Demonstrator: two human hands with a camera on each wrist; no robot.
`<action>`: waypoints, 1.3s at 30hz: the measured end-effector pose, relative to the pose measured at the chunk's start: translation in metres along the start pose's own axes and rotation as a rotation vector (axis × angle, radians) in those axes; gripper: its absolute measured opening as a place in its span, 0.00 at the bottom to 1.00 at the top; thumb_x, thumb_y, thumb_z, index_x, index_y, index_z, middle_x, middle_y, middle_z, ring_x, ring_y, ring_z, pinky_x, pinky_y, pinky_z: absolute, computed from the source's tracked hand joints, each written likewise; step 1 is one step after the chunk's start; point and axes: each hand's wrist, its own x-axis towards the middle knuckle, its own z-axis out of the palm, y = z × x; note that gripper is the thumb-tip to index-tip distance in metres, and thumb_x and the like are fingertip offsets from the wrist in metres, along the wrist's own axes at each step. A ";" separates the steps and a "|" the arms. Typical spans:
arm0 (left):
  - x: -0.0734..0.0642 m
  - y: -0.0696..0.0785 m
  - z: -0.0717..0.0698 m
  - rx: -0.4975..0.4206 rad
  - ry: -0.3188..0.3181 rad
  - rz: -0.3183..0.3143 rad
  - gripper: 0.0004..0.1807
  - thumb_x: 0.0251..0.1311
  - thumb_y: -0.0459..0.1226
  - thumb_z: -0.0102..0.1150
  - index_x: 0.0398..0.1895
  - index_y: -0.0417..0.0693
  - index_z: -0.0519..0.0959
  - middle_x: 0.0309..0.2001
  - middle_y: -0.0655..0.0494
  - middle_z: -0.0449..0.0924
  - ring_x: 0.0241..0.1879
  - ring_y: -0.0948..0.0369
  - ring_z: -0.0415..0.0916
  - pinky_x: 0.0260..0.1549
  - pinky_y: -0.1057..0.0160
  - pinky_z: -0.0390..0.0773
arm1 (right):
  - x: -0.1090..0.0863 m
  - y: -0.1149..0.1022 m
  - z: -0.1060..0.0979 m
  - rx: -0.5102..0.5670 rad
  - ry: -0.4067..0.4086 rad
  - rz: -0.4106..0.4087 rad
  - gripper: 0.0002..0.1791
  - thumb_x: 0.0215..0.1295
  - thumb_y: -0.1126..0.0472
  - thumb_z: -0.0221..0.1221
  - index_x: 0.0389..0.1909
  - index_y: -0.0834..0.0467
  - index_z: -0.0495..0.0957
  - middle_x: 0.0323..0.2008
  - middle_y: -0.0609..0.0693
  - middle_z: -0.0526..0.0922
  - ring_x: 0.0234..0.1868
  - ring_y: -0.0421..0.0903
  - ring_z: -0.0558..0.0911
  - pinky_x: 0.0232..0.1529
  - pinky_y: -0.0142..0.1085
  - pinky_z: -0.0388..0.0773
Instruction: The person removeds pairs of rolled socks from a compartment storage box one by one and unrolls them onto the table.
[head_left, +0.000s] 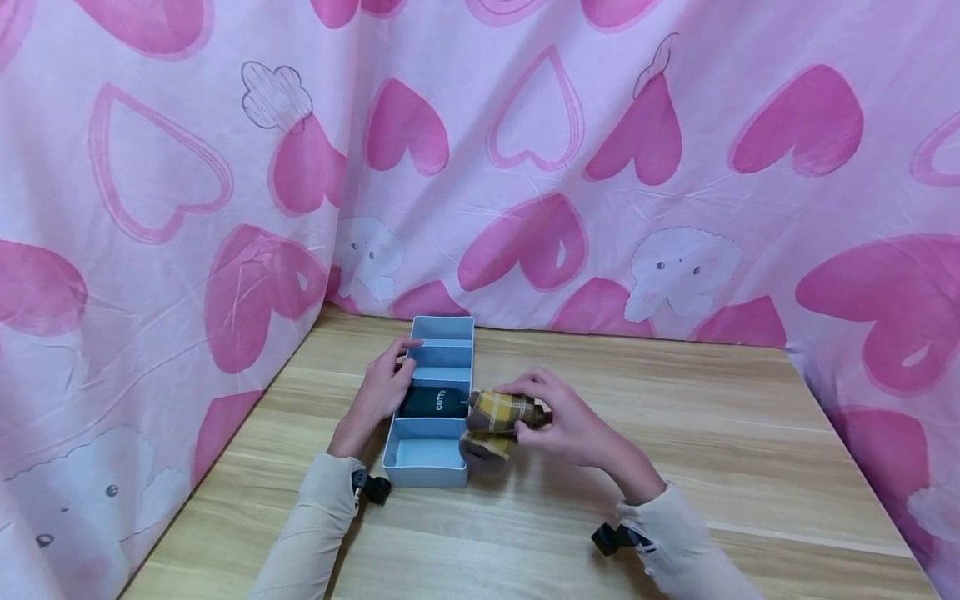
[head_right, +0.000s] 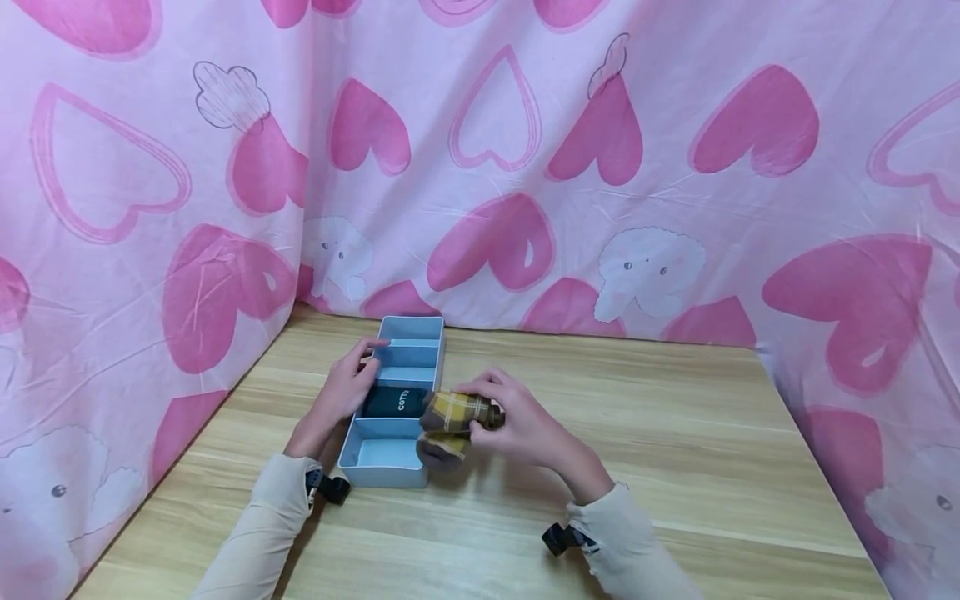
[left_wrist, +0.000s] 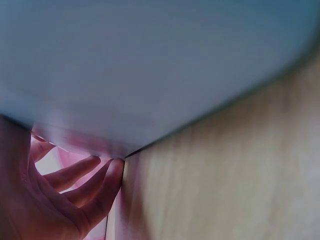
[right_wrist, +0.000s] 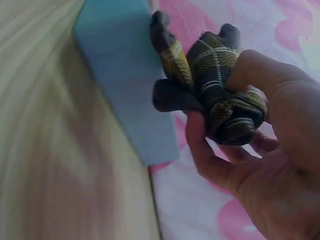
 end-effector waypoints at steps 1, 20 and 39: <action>0.000 0.000 0.000 0.000 0.000 0.002 0.22 0.84 0.47 0.41 0.76 0.64 0.70 0.81 0.48 0.68 0.75 0.40 0.73 0.71 0.32 0.74 | -0.003 0.005 -0.001 -0.010 -0.020 0.021 0.31 0.65 0.68 0.67 0.66 0.38 0.82 0.59 0.44 0.79 0.57 0.47 0.78 0.51 0.37 0.87; -0.001 0.007 -0.007 0.069 0.001 0.049 0.23 0.83 0.45 0.46 0.76 0.61 0.73 0.77 0.45 0.70 0.70 0.42 0.74 0.70 0.33 0.76 | -0.021 0.056 -0.001 -0.013 -0.143 0.165 0.31 0.72 0.68 0.66 0.70 0.39 0.79 0.64 0.47 0.78 0.61 0.49 0.78 0.64 0.47 0.83; -0.078 0.142 0.045 0.233 -0.608 0.552 0.13 0.80 0.42 0.58 0.58 0.52 0.88 0.50 0.63 0.88 0.46 0.68 0.81 0.49 0.69 0.84 | -0.019 0.061 -0.004 -0.010 -0.106 0.134 0.23 0.65 0.72 0.68 0.53 0.47 0.75 0.52 0.48 0.87 0.53 0.45 0.86 0.53 0.38 0.85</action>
